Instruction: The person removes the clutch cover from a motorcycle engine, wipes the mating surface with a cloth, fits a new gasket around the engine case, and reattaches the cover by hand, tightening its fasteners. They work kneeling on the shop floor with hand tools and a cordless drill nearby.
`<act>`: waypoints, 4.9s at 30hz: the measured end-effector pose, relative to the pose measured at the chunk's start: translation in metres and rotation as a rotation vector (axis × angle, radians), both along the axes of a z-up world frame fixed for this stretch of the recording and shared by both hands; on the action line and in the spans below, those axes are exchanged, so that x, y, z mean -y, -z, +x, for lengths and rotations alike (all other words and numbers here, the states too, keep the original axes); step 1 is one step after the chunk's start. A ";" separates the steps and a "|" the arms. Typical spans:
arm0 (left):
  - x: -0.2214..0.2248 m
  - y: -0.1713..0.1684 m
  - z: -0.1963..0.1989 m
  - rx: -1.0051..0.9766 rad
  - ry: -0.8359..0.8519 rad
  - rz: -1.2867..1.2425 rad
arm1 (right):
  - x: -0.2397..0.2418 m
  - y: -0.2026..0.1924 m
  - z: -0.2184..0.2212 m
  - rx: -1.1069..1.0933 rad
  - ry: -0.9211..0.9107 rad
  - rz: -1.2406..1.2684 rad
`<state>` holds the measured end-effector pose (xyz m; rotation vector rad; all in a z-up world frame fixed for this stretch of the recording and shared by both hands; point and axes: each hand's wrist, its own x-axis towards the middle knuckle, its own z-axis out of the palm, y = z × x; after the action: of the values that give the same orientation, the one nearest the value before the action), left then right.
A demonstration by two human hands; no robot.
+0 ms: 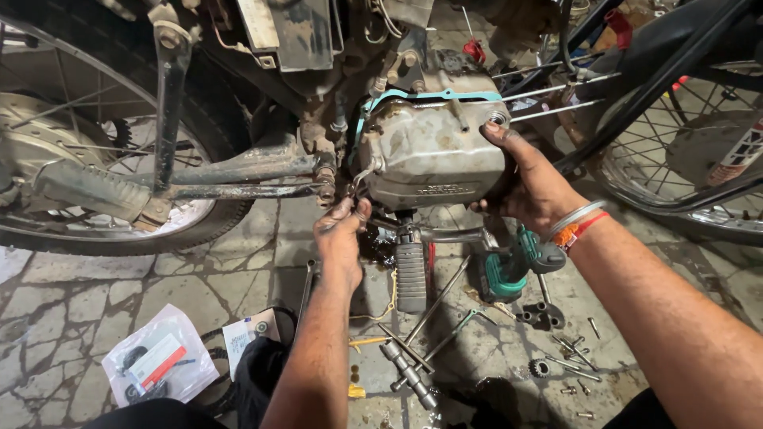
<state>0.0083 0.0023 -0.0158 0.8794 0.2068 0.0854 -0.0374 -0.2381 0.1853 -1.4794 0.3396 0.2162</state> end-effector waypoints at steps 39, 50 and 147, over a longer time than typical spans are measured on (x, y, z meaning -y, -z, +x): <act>0.008 0.007 0.004 0.016 -0.077 0.110 | -0.007 -0.001 0.011 -0.022 0.033 -0.057; 0.014 0.011 0.002 -0.006 -0.128 0.211 | -0.009 0.000 0.006 -0.025 0.036 -0.025; 0.028 -0.006 -0.008 0.115 -0.094 -0.106 | -0.019 0.014 0.027 -0.018 0.210 -0.105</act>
<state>0.0003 -0.0260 -0.0094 0.7571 0.1443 0.2106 -0.0103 -0.2195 0.1718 -1.5335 0.5242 0.0442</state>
